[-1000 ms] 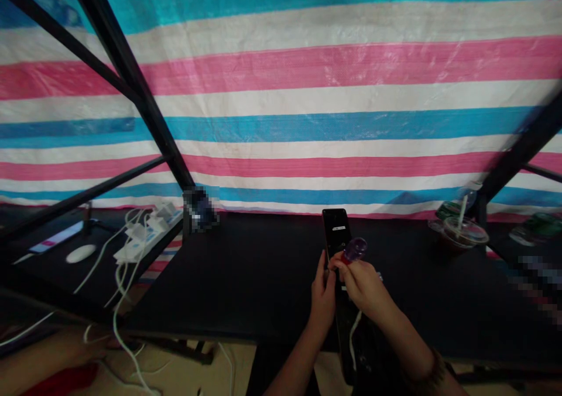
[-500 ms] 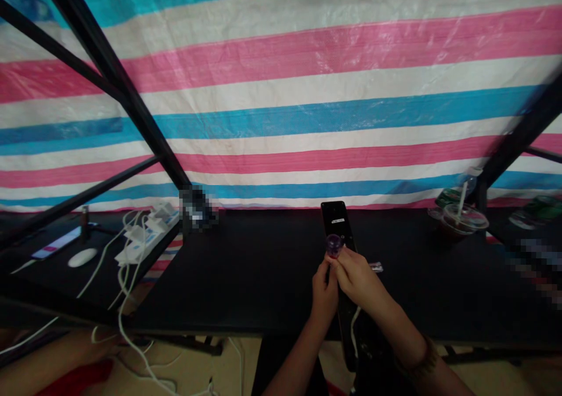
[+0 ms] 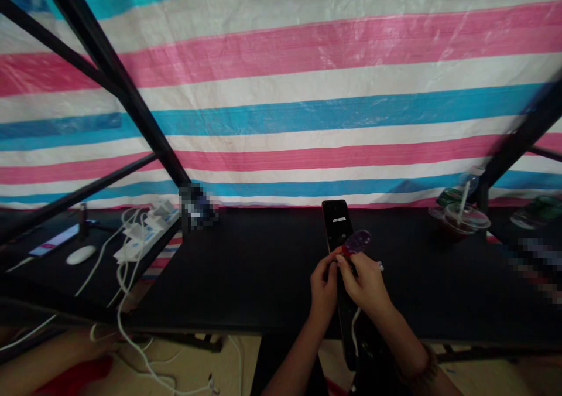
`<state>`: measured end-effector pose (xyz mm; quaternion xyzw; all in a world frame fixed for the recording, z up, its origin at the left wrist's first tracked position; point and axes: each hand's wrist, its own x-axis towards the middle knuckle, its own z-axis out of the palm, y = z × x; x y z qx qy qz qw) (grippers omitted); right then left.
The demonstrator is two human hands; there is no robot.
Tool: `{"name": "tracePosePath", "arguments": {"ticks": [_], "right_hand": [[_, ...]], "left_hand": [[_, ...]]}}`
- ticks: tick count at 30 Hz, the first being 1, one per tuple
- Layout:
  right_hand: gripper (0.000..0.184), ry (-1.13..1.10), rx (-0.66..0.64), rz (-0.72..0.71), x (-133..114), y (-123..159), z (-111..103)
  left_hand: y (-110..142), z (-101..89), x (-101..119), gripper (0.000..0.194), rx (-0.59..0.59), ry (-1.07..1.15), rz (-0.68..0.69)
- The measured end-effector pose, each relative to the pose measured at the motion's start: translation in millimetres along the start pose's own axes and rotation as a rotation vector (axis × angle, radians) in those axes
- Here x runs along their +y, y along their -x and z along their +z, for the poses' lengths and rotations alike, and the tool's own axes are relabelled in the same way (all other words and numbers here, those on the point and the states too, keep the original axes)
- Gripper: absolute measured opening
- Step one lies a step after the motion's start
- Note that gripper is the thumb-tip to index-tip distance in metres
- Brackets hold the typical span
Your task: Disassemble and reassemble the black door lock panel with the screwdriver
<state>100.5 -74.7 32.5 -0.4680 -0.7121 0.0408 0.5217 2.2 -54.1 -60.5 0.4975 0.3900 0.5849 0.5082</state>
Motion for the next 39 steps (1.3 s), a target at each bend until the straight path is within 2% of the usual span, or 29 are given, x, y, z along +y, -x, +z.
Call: {"name": "tracePosePath", "arguments": {"ticks": [3, 7, 14, 18, 22, 25, 29, 34, 39], "right_hand": [[0.011, -0.011, 0.018, -0.016, -1, -3, -1], [0.012, -0.051, 0.011, 0.053, 1, -4, 1], [0.019, -0.088, -0.135, 0.083, -2, -9, -2], [0.018, -0.119, -0.062, 0.080, -12, -15, 3], [0.011, -0.141, 0.074, 0.158, -14, -16, 6], [0.009, -0.154, 0.049, 0.136, -9, -14, 4], [0.018, -0.140, -0.027, 0.096, -7, -12, 1], [0.016, -0.118, 0.052, 0.113, -13, -16, 4], [0.005, -0.166, 0.115, 0.206, -8, -14, 6]], "left_hand": [[0, 0.5, 1, 0.034, -0.008, 0.004, 0.002], [0, 0.2, -1, 0.035, 0.006, -0.008, 0.001], [-1, 0.8, -2, 0.036, 0.043, -0.003, -0.008], [0, 1.4, 0, 0.037, 0.030, 0.002, -0.007], [1, 0.3, -2, 0.038, 0.008, -0.015, -0.011], [1, -0.6, -5, 0.038, 0.011, -0.031, -0.009], [0, -0.2, -4, 0.035, 0.020, -0.027, -0.001], [0, 0.9, 2, 0.036, 0.010, -0.033, 0.008], [0, 0.3, 0, 0.036, 0.030, -0.038, -0.003]]}}
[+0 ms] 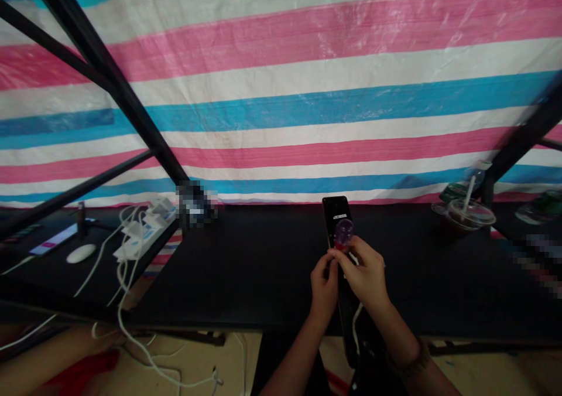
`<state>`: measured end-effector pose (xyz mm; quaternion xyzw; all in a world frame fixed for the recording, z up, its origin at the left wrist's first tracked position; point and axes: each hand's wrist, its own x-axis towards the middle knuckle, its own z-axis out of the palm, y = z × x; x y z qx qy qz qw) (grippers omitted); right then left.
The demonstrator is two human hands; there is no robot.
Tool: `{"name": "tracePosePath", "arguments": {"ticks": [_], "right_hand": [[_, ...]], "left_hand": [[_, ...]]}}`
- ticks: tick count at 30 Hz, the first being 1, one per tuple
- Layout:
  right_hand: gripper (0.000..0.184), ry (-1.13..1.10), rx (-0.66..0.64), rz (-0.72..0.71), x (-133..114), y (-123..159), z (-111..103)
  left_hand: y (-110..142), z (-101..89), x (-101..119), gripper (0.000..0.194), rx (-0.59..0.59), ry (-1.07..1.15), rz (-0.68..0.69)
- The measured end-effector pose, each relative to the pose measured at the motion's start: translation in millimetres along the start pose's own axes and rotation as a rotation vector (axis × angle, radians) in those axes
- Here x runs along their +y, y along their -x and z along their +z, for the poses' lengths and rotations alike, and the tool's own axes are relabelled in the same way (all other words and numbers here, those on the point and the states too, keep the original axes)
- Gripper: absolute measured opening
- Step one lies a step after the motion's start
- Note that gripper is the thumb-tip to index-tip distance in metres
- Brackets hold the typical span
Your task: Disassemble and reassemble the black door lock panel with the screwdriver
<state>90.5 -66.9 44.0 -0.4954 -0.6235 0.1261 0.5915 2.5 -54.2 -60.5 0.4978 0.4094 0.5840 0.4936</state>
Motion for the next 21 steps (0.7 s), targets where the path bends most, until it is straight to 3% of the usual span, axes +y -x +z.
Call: {"name": "tracePosePath", "arguments": {"ticks": [5, 13, 18, 21], "right_hand": [[0.017, 0.006, -0.127, -0.019, 1, -1, -4], [0.013, 0.031, -0.032, -0.052, -10, -3, 1], [0.019, 0.057, -0.127, -0.055, -5, 0, -5], [0.015, 0.086, -0.111, -0.070, -7, 0, -4]], "left_hand": [[0, 0.1, -2, 0.034, -0.003, 0.002, 0.004], [0, 0.8, -2, 0.037, -0.009, 0.002, 0.001], [0, 0.2, -3, 0.033, 0.006, -0.005, 0.003], [0, 0.3, -1, 0.032, -0.004, 0.010, 0.004]]}}
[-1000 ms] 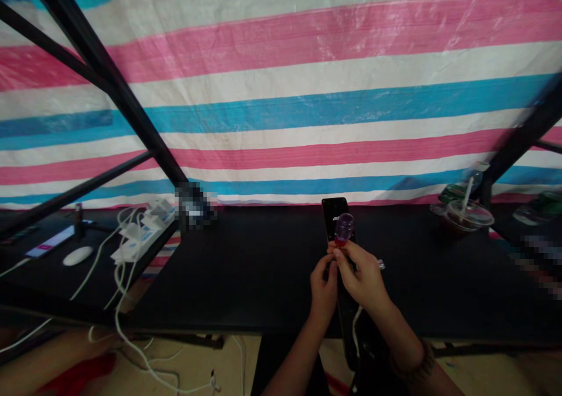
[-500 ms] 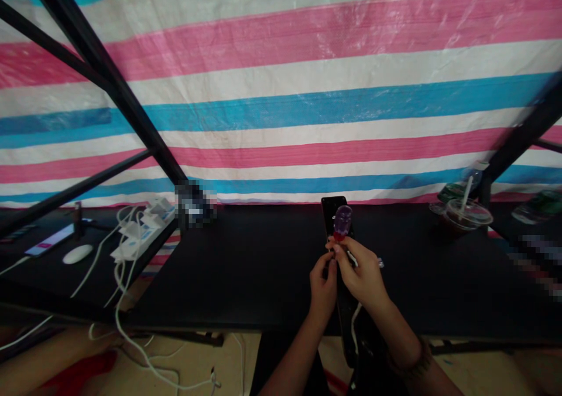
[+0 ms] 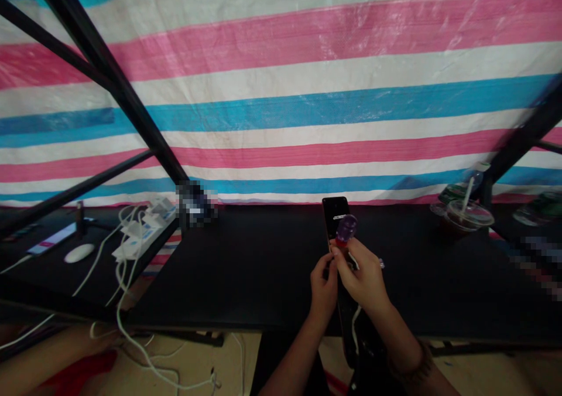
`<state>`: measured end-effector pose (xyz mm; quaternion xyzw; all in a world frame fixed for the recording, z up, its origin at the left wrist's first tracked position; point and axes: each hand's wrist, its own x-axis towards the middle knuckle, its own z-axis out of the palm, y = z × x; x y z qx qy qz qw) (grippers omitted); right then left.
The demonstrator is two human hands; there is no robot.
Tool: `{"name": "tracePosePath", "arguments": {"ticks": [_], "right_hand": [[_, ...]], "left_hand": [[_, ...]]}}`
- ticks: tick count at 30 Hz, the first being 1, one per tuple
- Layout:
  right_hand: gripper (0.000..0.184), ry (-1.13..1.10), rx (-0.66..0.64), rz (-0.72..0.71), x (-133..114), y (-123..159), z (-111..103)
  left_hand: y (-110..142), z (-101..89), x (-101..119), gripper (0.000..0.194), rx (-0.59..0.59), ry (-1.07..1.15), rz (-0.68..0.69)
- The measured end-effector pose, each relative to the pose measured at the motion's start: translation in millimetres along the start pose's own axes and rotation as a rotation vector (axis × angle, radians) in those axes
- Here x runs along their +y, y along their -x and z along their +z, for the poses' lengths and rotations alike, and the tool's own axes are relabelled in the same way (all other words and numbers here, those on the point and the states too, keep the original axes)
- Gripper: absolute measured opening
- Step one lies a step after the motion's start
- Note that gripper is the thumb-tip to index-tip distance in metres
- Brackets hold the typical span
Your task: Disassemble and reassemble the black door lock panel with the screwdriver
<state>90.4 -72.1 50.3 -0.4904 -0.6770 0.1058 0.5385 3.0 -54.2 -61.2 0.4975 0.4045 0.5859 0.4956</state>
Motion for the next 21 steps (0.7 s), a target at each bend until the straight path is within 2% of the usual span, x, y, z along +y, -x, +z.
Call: {"name": "tracePosePath", "arguments": {"ticks": [6, 13, 21], "right_hand": [[0.009, -0.009, 0.091, 0.003, -2, 3, 4], [0.021, 0.065, -0.027, -0.037, 1, 5, -3], [0.019, 0.059, 0.059, 0.016, 10, 15, -11]], "left_hand": [[0, 0.0, -1, 0.035, 0.000, 0.003, -0.010], [1, 0.1, -1, 0.032, 0.026, -0.004, 0.010], [-1, -3.5, 6, 0.023, 0.055, -0.107, 0.072]]}}
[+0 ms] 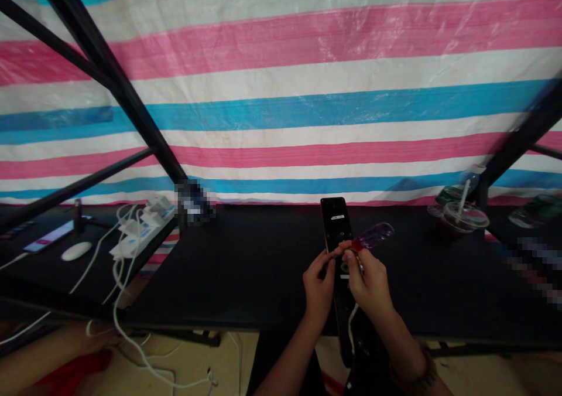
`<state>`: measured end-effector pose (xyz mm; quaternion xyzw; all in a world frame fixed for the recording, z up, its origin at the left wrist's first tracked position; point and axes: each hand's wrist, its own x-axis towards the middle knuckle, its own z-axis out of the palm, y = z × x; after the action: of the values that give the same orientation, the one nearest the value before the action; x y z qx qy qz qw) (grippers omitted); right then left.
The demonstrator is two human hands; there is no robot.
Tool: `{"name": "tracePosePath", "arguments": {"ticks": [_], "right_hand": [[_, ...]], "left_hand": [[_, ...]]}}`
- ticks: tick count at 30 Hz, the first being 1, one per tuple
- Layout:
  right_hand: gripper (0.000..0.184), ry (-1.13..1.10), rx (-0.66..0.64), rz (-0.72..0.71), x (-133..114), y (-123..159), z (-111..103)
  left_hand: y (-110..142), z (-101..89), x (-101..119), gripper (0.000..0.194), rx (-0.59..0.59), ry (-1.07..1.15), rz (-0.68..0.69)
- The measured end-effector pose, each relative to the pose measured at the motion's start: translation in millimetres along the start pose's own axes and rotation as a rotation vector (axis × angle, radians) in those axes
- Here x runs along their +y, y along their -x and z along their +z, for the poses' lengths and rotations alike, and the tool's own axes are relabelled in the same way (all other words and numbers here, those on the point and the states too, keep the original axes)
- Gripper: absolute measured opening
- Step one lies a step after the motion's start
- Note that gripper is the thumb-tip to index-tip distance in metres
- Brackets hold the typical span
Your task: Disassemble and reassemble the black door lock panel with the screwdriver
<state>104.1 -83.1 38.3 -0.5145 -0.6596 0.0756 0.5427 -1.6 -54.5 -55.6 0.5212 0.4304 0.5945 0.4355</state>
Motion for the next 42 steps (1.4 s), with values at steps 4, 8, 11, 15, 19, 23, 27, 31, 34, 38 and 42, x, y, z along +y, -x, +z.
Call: {"name": "tracePosePath", "arguments": {"ticks": [4, 8, 11, 15, 19, 23, 27, 31, 34, 38, 42], "right_hand": [[0.018, -0.081, 0.045, 0.039, 3, 7, -2], [0.019, -0.183, 0.115, 0.111, 5, 11, 0], [0.021, -0.283, 0.175, 0.187, 5, 13, 2], [0.018, -0.448, 0.274, 0.281, 5, 18, 2], [0.017, -0.495, 0.448, 0.321, 19, 12, -4], [0.021, -0.340, 0.468, 0.177, 40, -25, -16], [0.026, -0.125, 0.417, 0.017, 53, -77, -24], [0.029, -0.014, 0.301, -0.059, 59, -113, -20], [0.031, 0.051, 0.207, -0.071, 65, -122, -13], [0.030, 0.081, 0.148, -0.078, 70, -124, -9], [0.027, 0.164, 0.040, -0.107, 67, -133, -13]], "left_hand": [[-5, -7.1, 8, 0.019, 0.015, -0.042, 0.033], [-8, -14.2, 14, 0.015, 0.000, -0.099, 0.057], [-9, -19.5, 14, 0.013, -0.010, -0.148, 0.079], [-11, -39.2, 10, 0.017, 0.010, -0.306, 0.167], [-21, -78.2, 3, 0.019, 0.009, -0.585, 0.190], [-34, -104.0, -2, 0.016, -0.075, -0.794, 0.159], [-29, -89.8, 3, 0.029, -0.049, -0.835, 0.138], [6, -44.6, 10, 0.040, -0.060, -0.585, 0.070], [37, -12.2, 8, 0.049, -0.137, -0.436, 0.022], [57, 2.4, -3, 0.054, -0.147, -0.386, -0.002], [56, -3.4, -9, 0.054, -0.176, -0.368, 0.012]]}}
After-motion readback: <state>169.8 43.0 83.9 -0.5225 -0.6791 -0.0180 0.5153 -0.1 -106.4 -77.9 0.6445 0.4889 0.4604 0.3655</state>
